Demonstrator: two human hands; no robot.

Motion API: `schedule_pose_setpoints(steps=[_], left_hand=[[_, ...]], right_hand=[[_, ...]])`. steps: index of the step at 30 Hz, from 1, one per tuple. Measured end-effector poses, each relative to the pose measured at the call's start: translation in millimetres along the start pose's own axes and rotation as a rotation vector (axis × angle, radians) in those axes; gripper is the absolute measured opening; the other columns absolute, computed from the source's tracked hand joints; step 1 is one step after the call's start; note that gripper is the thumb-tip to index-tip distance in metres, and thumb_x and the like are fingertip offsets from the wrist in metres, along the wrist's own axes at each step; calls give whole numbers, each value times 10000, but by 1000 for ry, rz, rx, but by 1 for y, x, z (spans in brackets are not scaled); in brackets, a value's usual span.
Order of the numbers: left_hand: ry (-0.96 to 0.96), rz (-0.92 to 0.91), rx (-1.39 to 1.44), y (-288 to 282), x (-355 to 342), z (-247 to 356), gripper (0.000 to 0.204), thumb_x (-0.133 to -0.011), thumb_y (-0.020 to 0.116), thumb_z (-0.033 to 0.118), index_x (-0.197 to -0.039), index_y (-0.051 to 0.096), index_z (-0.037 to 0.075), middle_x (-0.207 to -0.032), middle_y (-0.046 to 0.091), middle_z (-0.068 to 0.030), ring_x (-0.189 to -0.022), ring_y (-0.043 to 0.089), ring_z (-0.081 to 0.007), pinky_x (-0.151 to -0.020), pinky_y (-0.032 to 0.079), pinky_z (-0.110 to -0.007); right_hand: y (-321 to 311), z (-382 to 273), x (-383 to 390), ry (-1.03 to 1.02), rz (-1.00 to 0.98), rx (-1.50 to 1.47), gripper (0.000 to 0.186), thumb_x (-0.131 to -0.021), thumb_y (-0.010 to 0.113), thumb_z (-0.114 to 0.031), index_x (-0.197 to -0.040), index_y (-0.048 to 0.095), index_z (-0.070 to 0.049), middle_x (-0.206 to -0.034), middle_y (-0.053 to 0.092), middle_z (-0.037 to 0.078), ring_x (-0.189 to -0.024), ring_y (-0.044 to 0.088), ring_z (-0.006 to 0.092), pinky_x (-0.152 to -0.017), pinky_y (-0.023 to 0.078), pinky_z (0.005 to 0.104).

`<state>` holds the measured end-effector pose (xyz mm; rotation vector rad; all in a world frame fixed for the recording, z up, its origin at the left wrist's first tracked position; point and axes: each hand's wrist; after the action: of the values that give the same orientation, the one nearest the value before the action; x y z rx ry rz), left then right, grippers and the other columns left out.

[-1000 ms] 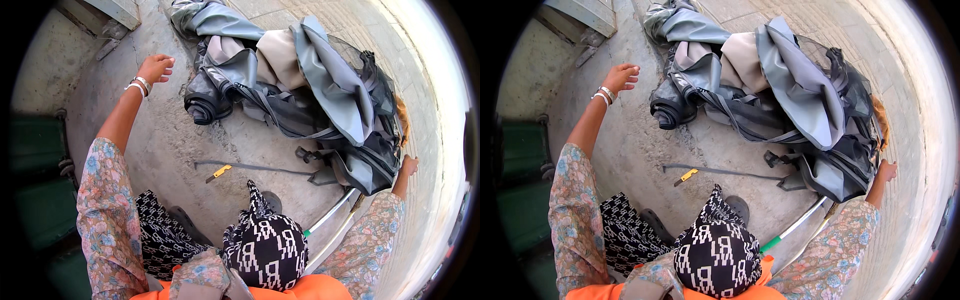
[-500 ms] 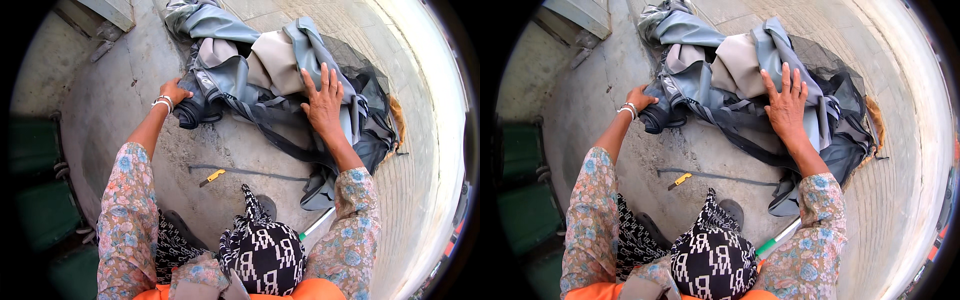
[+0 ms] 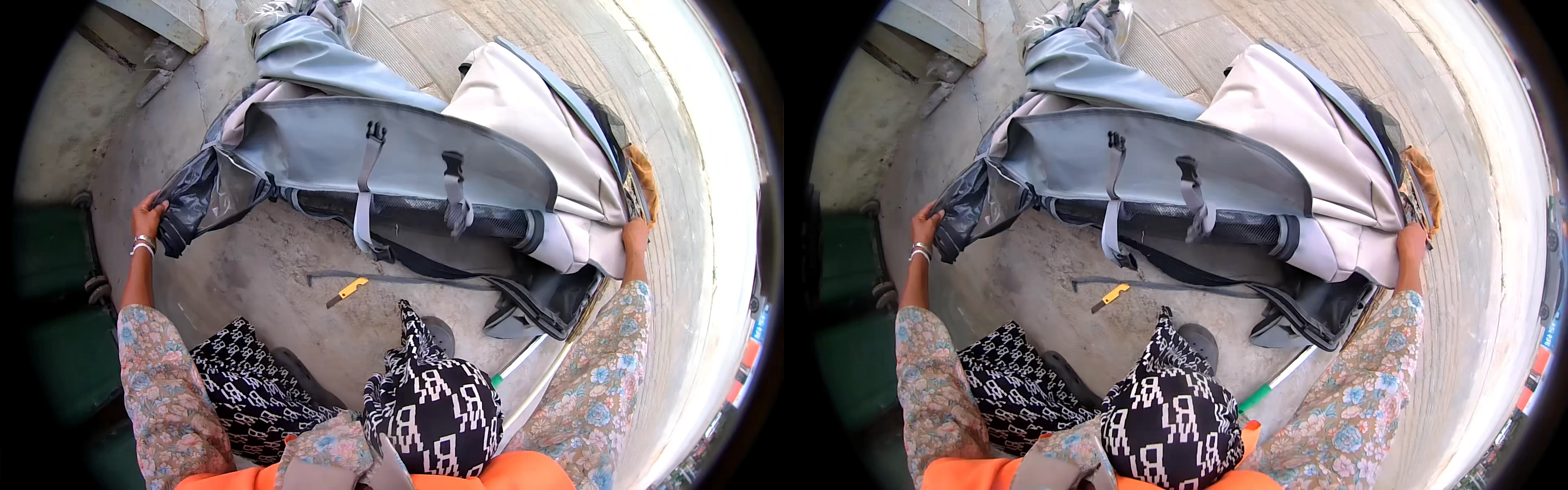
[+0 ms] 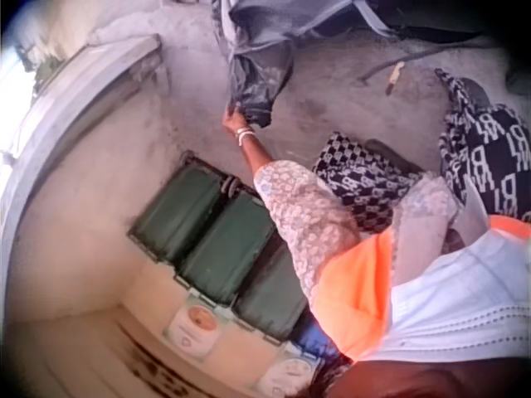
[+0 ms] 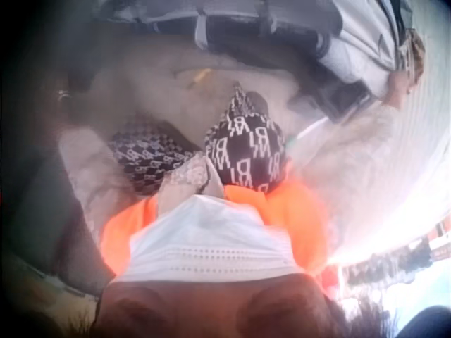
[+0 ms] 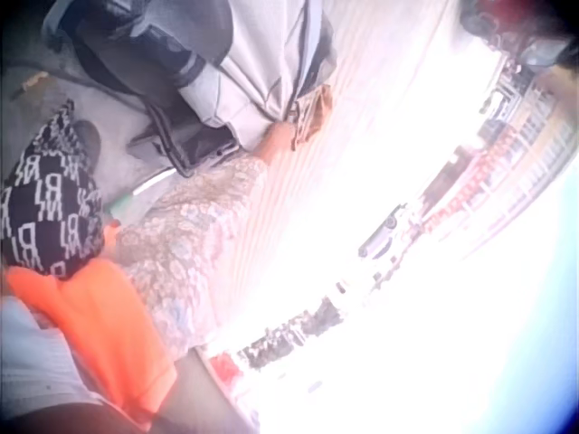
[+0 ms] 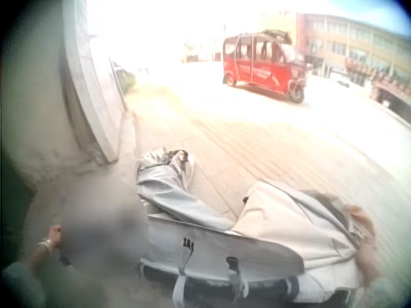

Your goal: The person unzips a grey and clear plastic bag, removes a plastic sheet, and then uses a yellow utility knife to cut and remove a zipper from the bag. They manipulate the bag's fabric and zipper components throughout the process.

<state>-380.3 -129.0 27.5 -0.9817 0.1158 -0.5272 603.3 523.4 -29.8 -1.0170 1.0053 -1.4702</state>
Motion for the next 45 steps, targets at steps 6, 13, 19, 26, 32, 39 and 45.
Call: schedule_pose_setpoints(steps=[6,13,19,26,32,39,45], left_hand=[[-127,-150,-345,12,50,34,536,-737,780,181,-1243,648,68,-1023,736,-124,-956,697,-195,-871,509,-307],[-94,-442,-170,21,52,71,461,-740,724,118,-1186,644,35,-975,722,-73,-873,665,-164,-842,502,-316],[252,-764,-349,55,105,166,380,-742,720,208,-1028,606,-16,-853,660,-208,-787,650,-320,-739,501,-387],[432,-794,-474,74,121,165,334,-765,700,190,-976,577,-37,-918,623,-252,-921,608,-438,-802,491,-464],[277,-667,-692,46,136,129,277,-729,667,83,-977,598,-20,-954,631,-204,-936,611,-413,-807,501,-455],[937,-146,-871,155,224,142,533,-810,556,138,-1280,521,-110,-843,531,-59,-777,527,-181,-570,421,-293],[816,-322,-1200,235,277,178,555,-874,510,186,-1302,479,-165,-963,593,-195,-765,528,-265,-546,379,-376]], right_hand=[[-122,-174,99,-198,300,-85,385,-906,467,-102,-1278,553,-52,-1285,536,210,-1189,521,375,-975,431,500],[-198,-368,162,-1026,551,-622,381,-885,626,-90,-1258,557,-58,-1219,574,183,-1216,500,371,-1033,396,447],[-164,-551,201,-1187,221,-682,863,-759,794,-355,-1434,388,-4,-1344,497,252,-1285,451,405,-1080,376,446],[-139,-618,225,-983,13,-448,582,-781,760,-342,-1261,576,-69,-1213,606,228,-1094,599,368,-929,446,479],[-192,-564,256,-901,-391,-1112,342,-837,724,-327,-984,719,-19,-691,651,134,-634,617,226,-631,476,342],[-104,-474,129,-617,227,-809,342,-863,686,-227,-1097,662,22,-969,685,186,-915,634,315,-876,471,406],[-219,-546,332,-1291,102,-1126,216,-894,637,-93,-1100,650,-27,-953,665,164,-849,675,259,-758,519,334]])
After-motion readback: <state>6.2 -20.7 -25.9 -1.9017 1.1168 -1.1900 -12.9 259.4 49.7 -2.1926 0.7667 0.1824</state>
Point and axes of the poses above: each hand's wrist, its own x-axis away from the middle knuckle, its own y-axis out of the palm, z = x × y
